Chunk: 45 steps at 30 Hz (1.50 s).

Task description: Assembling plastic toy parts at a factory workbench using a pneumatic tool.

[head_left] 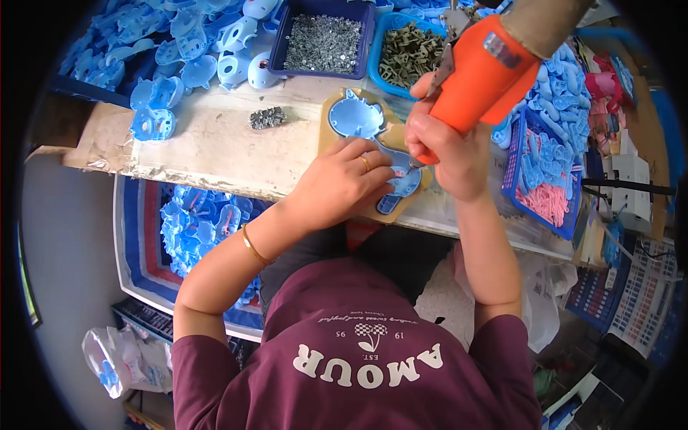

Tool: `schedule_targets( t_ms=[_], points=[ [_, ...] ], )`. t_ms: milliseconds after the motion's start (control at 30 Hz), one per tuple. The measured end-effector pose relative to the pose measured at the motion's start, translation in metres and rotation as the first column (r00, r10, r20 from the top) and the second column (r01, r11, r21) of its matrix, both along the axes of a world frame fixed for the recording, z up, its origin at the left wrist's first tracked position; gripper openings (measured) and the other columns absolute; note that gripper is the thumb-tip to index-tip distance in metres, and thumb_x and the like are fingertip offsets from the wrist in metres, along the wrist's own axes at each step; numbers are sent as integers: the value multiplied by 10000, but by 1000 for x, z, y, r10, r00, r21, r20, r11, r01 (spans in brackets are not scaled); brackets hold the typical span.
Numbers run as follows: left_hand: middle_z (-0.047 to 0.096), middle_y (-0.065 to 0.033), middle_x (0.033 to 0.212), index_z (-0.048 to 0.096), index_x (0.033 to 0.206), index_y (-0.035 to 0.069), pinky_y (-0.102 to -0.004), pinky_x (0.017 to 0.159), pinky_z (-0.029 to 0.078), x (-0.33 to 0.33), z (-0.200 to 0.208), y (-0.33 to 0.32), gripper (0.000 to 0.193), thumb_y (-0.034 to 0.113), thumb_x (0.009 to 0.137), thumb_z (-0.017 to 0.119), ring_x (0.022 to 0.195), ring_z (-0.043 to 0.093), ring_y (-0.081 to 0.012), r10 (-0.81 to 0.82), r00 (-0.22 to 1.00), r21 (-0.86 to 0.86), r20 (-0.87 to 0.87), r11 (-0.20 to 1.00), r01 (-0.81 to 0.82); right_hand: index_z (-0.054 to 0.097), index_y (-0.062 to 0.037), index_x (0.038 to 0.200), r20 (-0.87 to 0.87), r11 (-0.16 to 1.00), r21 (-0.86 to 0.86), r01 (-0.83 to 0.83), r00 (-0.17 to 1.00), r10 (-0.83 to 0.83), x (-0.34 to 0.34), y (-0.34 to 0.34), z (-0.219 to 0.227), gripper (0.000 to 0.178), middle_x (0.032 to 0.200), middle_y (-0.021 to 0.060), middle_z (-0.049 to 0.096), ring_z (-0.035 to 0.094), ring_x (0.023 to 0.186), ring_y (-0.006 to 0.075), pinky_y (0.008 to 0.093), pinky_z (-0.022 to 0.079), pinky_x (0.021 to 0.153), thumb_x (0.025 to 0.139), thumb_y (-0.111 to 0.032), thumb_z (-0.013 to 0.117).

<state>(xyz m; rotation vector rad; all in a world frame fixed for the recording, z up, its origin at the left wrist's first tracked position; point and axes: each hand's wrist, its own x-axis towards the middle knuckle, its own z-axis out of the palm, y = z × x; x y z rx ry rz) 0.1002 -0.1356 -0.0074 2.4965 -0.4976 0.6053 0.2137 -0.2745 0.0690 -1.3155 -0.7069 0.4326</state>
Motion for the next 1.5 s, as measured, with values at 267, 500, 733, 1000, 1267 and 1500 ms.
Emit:
schedule_targets(
  t_ms=[267,500,733,1000,1267,1500],
  points=[
    [681,-26,1059,720,1018,98,-355,925,503,-2,-9,-3,221,194,819,738,1047,621,-231,42,999,53,-1,998,-42,525,5,1123,-38,999,31,-9,999,10,2,0,-13,303,698,44,557,502,526,91,235,378,456,857,-86,637],
    [676,-13,1035,709,1003,104,-345,875,511,-3,-10,-4,210,194,817,743,1001,625,-214,49,998,37,-27,998,-48,529,11,1127,-9,998,48,26,1000,-25,1,-1,-13,309,730,49,572,534,564,96,233,412,480,851,-73,639],
    [672,-8,1018,710,997,108,-342,859,510,-2,-11,-5,194,199,828,742,978,623,-212,53,998,28,-20,998,-52,527,4,1112,17,999,25,31,999,-32,-3,-2,-14,287,722,48,570,527,545,87,232,426,486,852,-55,631],
    [671,-7,1014,712,994,108,-340,859,507,-1,-9,-5,193,208,832,741,974,620,-208,56,998,58,-16,997,-55,520,-1,1105,55,997,67,28,998,-32,1,-5,-30,283,706,44,556,515,537,82,231,425,487,846,-62,616],
    [688,-23,1073,709,1021,100,-353,939,507,-1,-8,-4,202,186,841,740,1032,625,-226,38,999,69,1,997,-38,510,11,1157,41,997,44,-56,998,54,4,-2,-15,309,733,42,577,539,587,80,222,435,531,893,-93,632],
    [667,-51,1211,676,1149,109,-442,1078,448,-34,-3,9,323,148,836,748,1163,602,-270,162,987,62,18,985,-163,545,32,1365,564,991,53,119,816,-128,-1,6,57,406,1077,127,708,685,980,165,295,542,847,1057,-231,560]
  ],
)
